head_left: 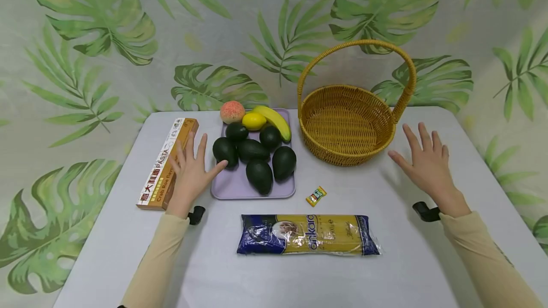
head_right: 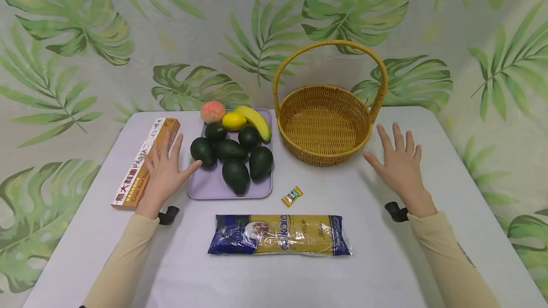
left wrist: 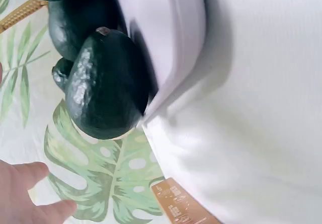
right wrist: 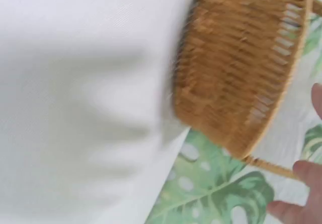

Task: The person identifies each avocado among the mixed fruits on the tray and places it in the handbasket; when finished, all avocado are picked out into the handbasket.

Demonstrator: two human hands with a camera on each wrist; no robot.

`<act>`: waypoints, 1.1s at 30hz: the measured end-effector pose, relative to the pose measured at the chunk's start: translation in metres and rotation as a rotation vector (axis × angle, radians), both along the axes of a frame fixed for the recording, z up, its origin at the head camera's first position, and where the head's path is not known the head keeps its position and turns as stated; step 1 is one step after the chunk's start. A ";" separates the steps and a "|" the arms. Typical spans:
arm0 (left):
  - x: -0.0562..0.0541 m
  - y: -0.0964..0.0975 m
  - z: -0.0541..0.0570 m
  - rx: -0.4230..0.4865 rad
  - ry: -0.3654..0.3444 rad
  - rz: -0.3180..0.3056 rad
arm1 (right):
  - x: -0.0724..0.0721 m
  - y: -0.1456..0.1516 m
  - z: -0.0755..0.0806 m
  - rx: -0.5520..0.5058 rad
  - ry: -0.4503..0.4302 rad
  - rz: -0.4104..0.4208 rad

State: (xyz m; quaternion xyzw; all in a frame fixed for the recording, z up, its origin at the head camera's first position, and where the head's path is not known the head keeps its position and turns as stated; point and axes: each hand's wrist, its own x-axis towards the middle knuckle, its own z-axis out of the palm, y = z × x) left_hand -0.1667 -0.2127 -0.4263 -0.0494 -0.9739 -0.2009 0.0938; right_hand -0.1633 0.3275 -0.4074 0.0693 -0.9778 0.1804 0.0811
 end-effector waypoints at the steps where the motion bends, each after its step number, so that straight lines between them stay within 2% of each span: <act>1: 0.001 -0.001 0.000 0.031 -0.004 -0.008 | 0.000 -0.002 0.002 -0.039 0.009 0.028; 6: 0.008 -0.004 -0.001 0.253 -0.074 -0.055 | 0.001 -0.025 0.015 -0.250 0.041 0.174; 10: 0.013 -0.007 -0.006 0.449 -0.160 -0.077 | 0.002 -0.051 0.023 -0.355 0.056 0.277; 14: 0.018 -0.011 -0.020 0.576 -0.251 -0.092 | 0.003 -0.078 0.027 -0.454 -0.018 0.378; 18: 0.020 -0.013 -0.036 0.579 -0.326 -0.095 | -0.003 -0.104 0.025 -0.550 -0.152 0.482; 23: 0.022 -0.011 -0.044 0.539 -0.377 -0.120 | -0.015 -0.132 0.017 -0.638 -0.324 0.571; 27: 0.023 -0.009 -0.048 0.503 -0.415 -0.128 | -0.025 -0.148 0.008 -0.641 -0.409 0.620; 33: 0.024 -0.009 -0.052 0.497 -0.421 -0.142 | -0.036 -0.171 0.005 -0.580 -0.481 0.666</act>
